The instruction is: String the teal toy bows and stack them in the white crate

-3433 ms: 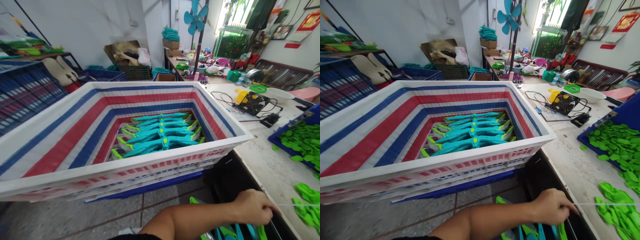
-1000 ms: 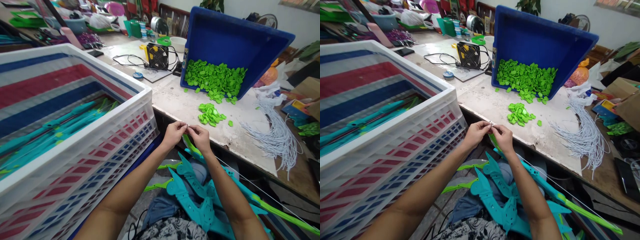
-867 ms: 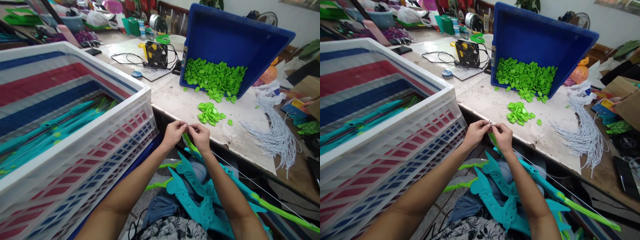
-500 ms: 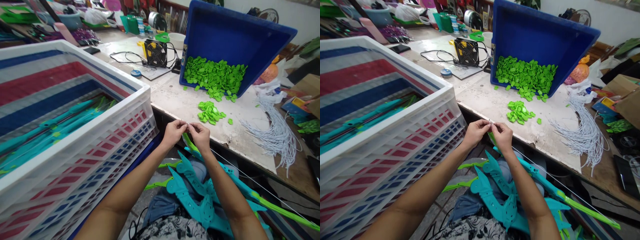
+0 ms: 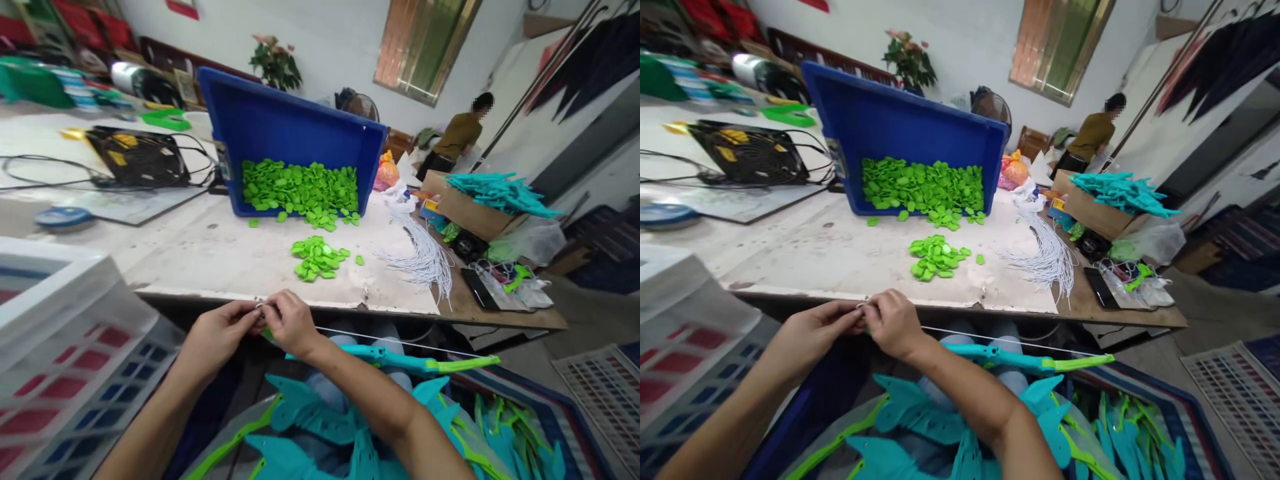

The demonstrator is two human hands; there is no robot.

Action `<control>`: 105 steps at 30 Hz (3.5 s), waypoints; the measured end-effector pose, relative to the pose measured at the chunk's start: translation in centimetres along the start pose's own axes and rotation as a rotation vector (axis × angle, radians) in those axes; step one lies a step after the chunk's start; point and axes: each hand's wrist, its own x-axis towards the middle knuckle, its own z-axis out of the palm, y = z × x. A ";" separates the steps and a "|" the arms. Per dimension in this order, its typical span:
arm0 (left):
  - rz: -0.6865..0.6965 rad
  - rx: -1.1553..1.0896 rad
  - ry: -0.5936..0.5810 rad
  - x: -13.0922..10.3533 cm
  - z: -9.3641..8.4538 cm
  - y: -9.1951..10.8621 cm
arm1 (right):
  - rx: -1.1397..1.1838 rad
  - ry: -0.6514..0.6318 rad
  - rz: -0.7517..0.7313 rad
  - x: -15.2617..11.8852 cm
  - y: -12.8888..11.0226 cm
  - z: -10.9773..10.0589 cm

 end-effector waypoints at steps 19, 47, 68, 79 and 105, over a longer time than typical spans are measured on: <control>-0.037 -0.294 0.227 -0.6 2.4 -0.1 | 0.899 0.042 0.633 0.7 -0.3 0.0; -0.119 -0.258 0.094 -0.1 2.3 0.5 | 0.178 0.065 0.110 -1.2 -2.1 -2.7; -0.175 -0.515 0.160 -0.6 2.3 1.1 | 0.252 0.172 -0.011 0.4 -0.7 -0.5; -0.187 -0.455 0.033 -0.5 1.6 1.5 | -0.125 0.023 -0.298 1.1 0.3 -3.2; 0.227 0.160 0.099 -0.2 1.8 -1.1 | -0.185 0.150 -0.279 -2.3 0.1 -5.3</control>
